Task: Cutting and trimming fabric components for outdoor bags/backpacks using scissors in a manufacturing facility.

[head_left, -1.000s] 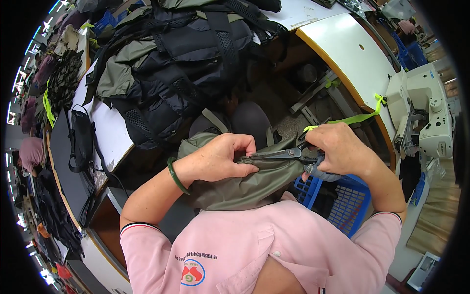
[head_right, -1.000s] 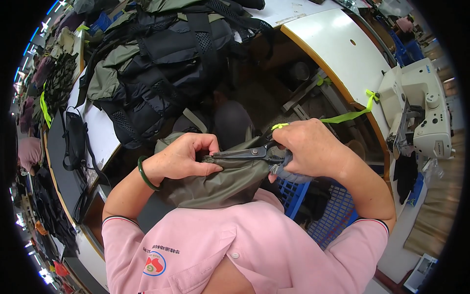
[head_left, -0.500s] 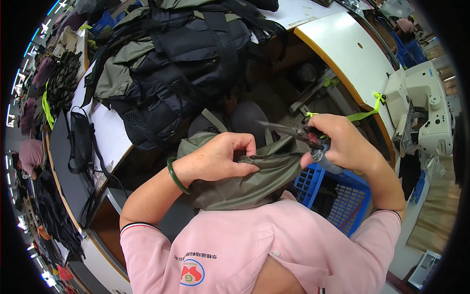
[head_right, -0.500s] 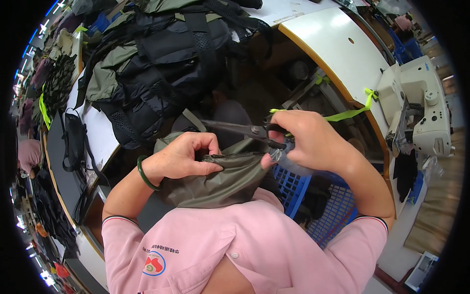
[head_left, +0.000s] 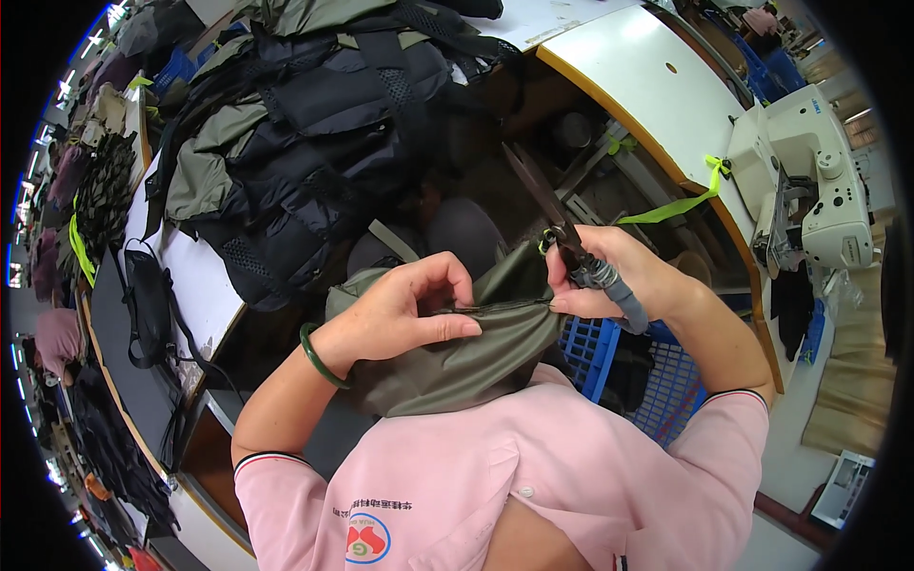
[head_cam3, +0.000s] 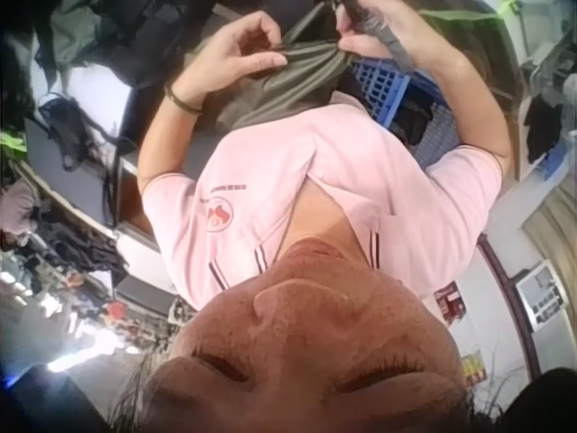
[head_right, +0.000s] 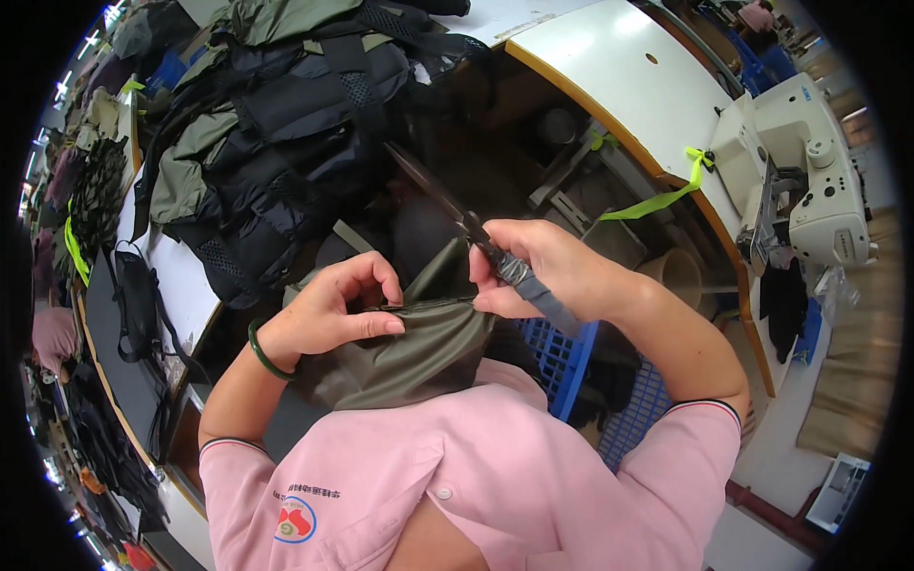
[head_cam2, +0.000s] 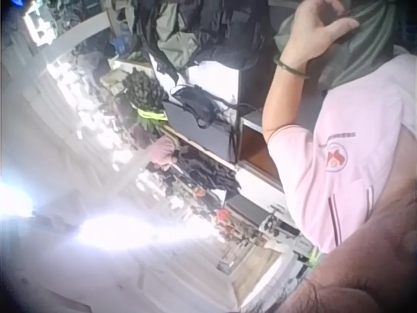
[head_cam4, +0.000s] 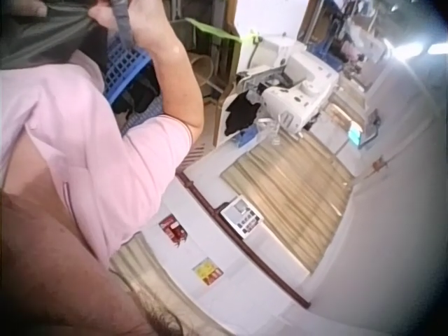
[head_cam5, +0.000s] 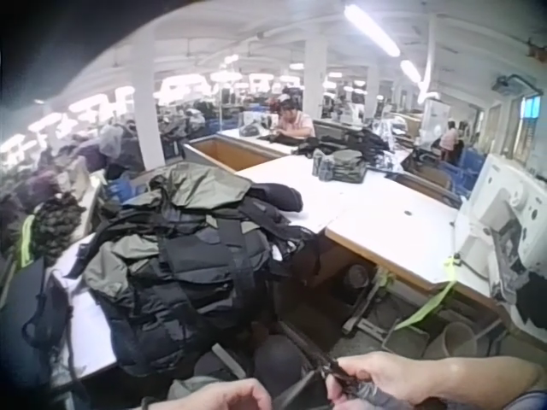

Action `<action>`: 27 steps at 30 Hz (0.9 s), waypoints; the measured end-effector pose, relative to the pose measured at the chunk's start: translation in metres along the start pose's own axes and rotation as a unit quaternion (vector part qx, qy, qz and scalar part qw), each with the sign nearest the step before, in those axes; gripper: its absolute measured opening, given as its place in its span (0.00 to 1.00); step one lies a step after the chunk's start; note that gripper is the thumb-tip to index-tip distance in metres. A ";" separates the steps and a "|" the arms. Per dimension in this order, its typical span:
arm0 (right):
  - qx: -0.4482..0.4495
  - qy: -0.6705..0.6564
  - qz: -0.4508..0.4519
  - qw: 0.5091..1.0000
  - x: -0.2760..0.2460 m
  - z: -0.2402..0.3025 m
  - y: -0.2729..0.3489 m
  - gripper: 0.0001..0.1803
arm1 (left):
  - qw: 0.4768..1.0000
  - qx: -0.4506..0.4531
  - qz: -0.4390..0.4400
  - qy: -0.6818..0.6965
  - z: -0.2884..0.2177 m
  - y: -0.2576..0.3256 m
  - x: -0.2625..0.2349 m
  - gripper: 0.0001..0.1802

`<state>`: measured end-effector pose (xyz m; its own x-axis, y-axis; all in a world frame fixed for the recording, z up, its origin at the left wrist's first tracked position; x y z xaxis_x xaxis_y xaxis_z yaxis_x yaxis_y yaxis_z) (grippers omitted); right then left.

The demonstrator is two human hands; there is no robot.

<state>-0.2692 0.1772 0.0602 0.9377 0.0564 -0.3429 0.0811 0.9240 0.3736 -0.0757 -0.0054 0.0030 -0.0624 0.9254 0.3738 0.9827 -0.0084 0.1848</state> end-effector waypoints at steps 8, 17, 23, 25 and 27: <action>-0.036 -0.026 -0.027 0.999 0.007 -0.018 0.005 0.12 | 0.870 0.341 -0.035 -0.354 0.014 0.002 0.005 0.12; -0.066 0.053 -0.054 0.995 0.007 -0.017 0.014 0.13 | 0.855 0.352 -0.016 -0.380 0.014 0.004 0.010 0.13; -0.226 0.576 -0.315 0.720 -0.025 -0.001 0.028 0.14 | 0.988 -0.092 -0.050 0.117 0.011 0.000 -0.005 0.13; -0.214 0.606 -0.315 0.698 -0.032 0.002 0.033 0.13 | 0.970 -0.110 -0.022 0.214 0.015 0.000 -0.008 0.18; -0.199 0.635 -0.316 0.676 -0.036 0.004 0.036 0.13 | 0.965 -0.116 -0.015 0.237 0.016 -0.001 -0.010 0.19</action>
<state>-0.2991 0.2073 0.0898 -0.3094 -0.3508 -0.8838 -0.0037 0.9299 -0.3678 -0.0729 -0.0088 -0.0154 -0.2173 0.6503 0.7279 0.9172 -0.1191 0.3802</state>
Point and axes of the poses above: each hand's wrist, its own y-axis away from the middle knuckle, its own x-axis out of the palm, z = x × y, the point moved 1 cm from there along -y, towards the middle knuckle, and after that the axes turned 13 degrees about y, right-handed, at the moved point
